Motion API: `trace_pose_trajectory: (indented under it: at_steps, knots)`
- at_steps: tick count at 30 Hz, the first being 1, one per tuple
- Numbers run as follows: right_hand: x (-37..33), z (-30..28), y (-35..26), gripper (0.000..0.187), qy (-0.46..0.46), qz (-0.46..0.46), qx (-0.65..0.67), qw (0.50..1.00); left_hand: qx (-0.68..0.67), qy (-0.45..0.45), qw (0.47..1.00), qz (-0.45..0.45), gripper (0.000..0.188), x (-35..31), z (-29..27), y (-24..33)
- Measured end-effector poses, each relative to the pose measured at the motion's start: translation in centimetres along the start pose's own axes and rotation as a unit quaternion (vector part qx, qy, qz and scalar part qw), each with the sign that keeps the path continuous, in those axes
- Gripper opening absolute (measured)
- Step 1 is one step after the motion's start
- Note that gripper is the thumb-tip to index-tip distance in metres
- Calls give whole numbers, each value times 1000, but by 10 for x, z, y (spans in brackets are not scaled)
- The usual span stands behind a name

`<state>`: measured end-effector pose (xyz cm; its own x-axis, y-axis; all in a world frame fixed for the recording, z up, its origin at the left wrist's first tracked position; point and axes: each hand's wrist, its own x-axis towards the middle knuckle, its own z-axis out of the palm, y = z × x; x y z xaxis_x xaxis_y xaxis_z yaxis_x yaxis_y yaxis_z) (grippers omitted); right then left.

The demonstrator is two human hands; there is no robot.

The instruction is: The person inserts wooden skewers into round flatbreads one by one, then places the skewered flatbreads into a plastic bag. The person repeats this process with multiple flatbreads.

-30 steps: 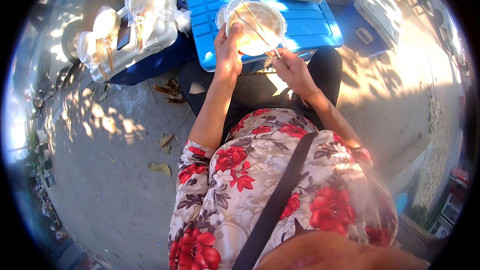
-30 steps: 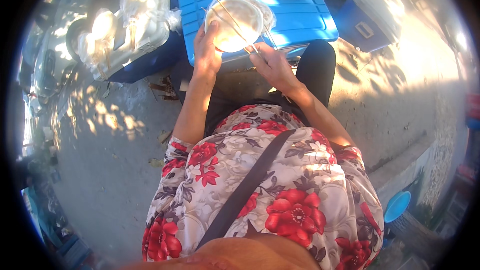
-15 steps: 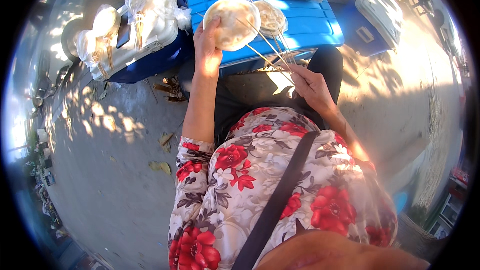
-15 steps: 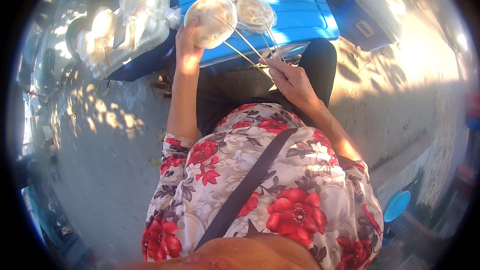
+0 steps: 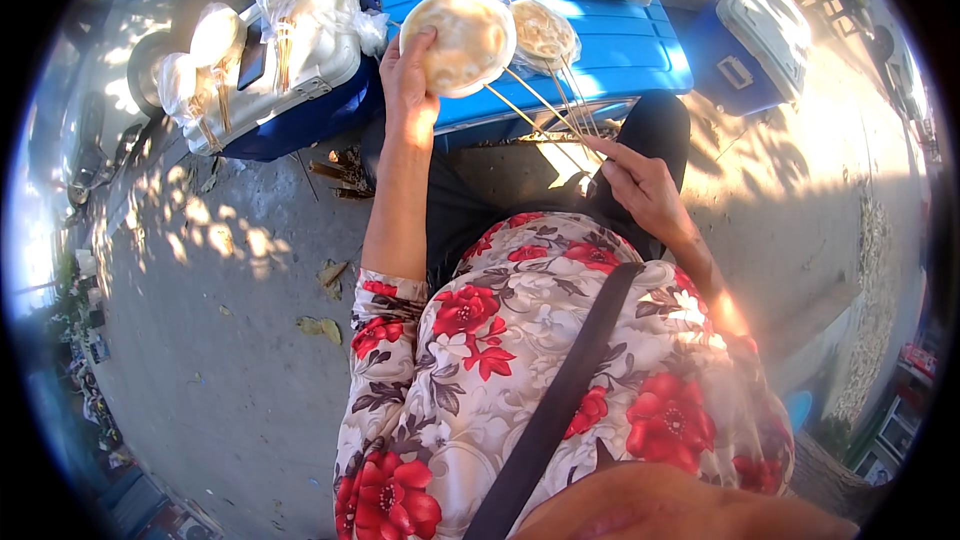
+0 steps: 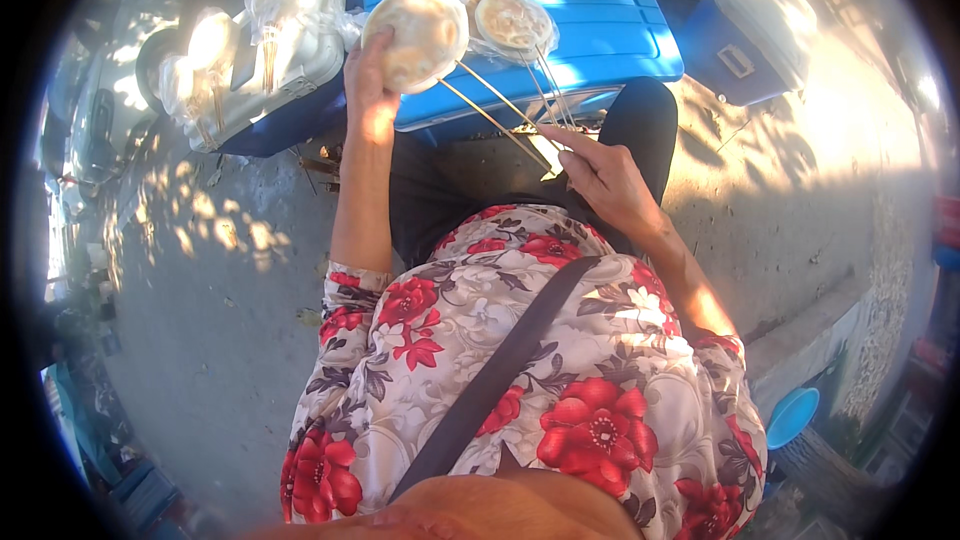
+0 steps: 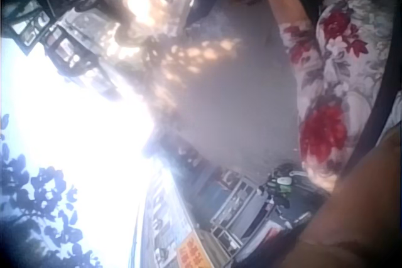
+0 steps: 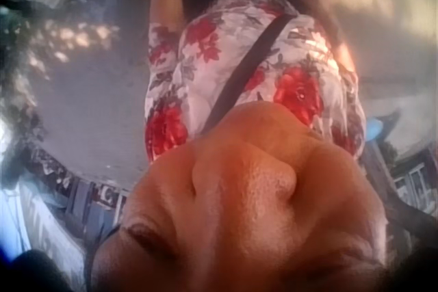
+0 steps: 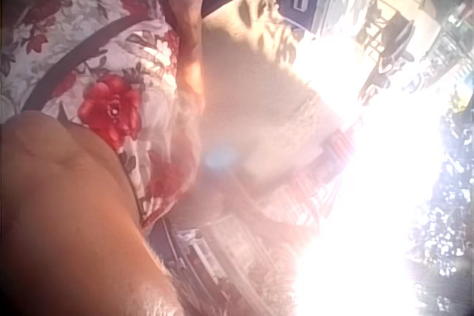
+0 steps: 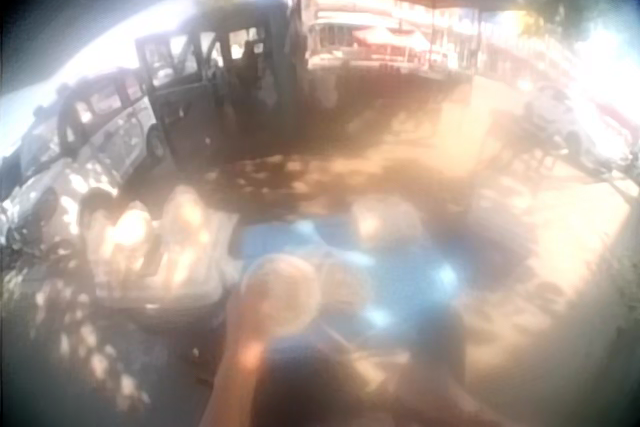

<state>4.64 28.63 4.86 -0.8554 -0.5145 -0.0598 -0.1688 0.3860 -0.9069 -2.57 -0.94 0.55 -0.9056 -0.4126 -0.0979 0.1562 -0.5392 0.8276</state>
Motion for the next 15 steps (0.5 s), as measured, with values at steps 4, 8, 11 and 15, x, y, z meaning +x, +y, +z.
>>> trace_pose_trajectory:
  at_steps: [4,8,11,15]
  knots:
    - [5,3,-2,33,21,-18,-23,999,-11,-21,1000,-2,35,-9,12,-7]
    - [8,5,-1,33,31,-12,-20,999,-1,-29,1000,6,36,-19,24,-9]
    - [13,7,-1,33,34,-9,-19,999,1,-19,1000,8,36,-23,30,-14]
    - [20,18,12,33,55,-29,0,998,8,-29,1000,-5,37,-32,41,-15]
